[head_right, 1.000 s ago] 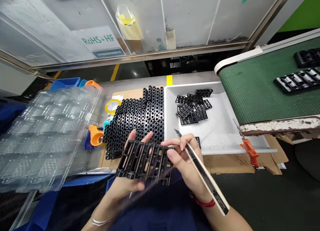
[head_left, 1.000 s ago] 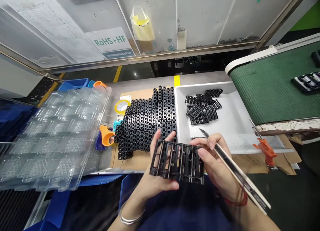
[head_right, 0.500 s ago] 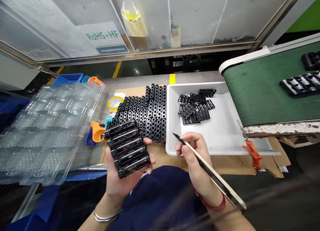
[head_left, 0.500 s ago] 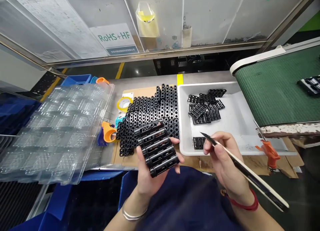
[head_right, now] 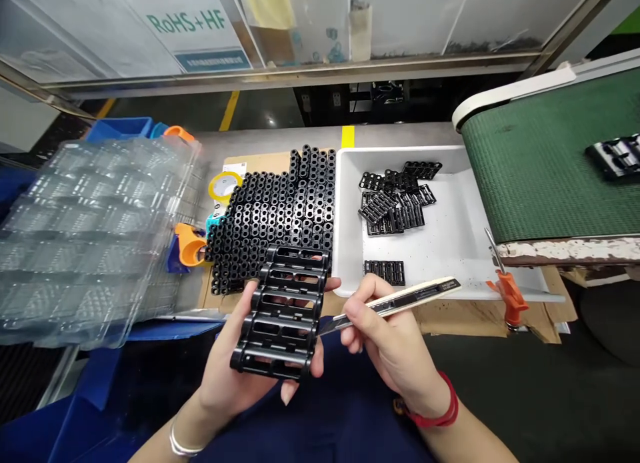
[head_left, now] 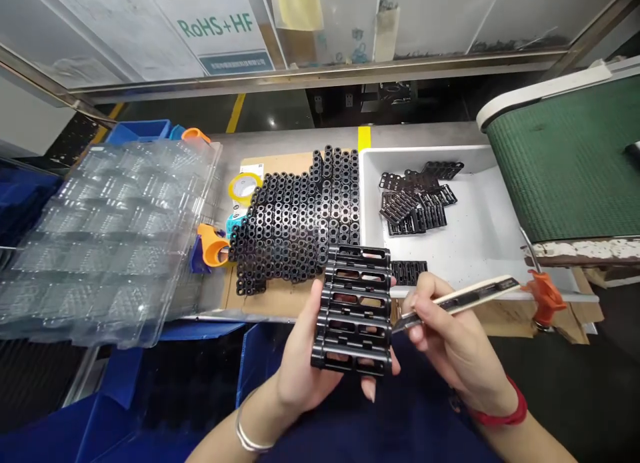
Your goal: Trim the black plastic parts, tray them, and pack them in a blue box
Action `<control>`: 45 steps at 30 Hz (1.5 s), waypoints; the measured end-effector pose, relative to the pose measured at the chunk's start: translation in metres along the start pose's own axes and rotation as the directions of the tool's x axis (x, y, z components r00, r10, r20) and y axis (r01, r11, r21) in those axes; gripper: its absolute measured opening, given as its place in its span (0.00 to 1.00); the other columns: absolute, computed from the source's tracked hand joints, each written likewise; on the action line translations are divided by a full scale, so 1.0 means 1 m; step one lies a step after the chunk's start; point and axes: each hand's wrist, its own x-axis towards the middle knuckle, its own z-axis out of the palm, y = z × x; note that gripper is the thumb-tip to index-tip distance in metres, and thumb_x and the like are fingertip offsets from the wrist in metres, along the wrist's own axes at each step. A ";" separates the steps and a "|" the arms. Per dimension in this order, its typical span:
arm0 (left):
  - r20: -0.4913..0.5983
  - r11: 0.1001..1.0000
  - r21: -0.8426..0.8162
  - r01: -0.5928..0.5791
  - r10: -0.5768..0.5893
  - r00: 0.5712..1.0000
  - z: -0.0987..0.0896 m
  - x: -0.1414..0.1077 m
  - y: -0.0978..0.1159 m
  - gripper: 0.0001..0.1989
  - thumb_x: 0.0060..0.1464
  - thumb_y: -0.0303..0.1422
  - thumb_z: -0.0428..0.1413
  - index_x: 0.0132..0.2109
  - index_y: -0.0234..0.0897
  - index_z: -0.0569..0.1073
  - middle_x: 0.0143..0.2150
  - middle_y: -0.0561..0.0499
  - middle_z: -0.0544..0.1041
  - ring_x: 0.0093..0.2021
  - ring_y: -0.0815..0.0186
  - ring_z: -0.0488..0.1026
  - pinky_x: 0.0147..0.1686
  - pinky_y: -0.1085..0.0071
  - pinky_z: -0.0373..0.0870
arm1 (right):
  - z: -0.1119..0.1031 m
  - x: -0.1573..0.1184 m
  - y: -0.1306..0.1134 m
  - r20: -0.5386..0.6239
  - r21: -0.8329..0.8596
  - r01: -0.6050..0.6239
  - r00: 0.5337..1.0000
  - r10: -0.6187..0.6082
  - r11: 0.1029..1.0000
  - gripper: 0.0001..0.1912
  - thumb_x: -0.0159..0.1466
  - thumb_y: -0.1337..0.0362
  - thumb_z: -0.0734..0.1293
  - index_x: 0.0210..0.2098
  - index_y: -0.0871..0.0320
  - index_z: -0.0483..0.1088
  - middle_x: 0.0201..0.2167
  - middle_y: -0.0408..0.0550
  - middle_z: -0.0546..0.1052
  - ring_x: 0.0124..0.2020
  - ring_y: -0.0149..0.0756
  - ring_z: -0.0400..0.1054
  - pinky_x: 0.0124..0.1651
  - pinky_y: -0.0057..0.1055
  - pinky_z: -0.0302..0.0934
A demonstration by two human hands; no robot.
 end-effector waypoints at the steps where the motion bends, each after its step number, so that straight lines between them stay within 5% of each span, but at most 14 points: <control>1: -0.001 1.000 -0.003 0.009 -0.009 1.000 0.000 0.000 -0.001 0.38 0.63 0.58 0.42 0.58 0.30 0.75 0.36 0.40 0.82 0.34 0.63 0.79 0.25 0.78 0.74 | 0.001 -0.001 0.002 0.010 0.014 -0.013 1.000 0.013 1.000 0.16 0.63 0.58 0.75 0.28 0.58 0.67 0.20 0.39 0.74 0.19 0.20 0.65 0.23 0.12 0.61; 13: 0.071 0.995 -0.083 0.050 -0.044 0.996 -0.007 0.005 -0.012 0.40 0.65 0.57 0.37 0.57 0.27 0.75 0.41 0.38 0.81 0.33 0.64 0.79 0.23 0.79 0.73 | 0.014 -0.004 0.009 0.007 0.066 -0.166 0.986 0.166 0.984 0.19 0.66 0.50 0.71 0.30 0.56 0.64 0.17 0.36 0.70 0.16 0.24 0.65 0.20 0.20 0.56; 45: 0.054 0.995 -0.037 0.087 -0.085 0.995 -0.008 0.003 -0.006 0.39 0.65 0.57 0.37 0.51 0.27 0.78 0.32 0.42 0.80 0.23 0.70 0.74 0.19 0.80 0.68 | 0.010 -0.003 0.011 0.023 -0.040 -0.123 0.992 0.124 0.992 0.18 0.66 0.51 0.70 0.28 0.56 0.66 0.16 0.37 0.67 0.17 0.27 0.60 0.23 0.23 0.54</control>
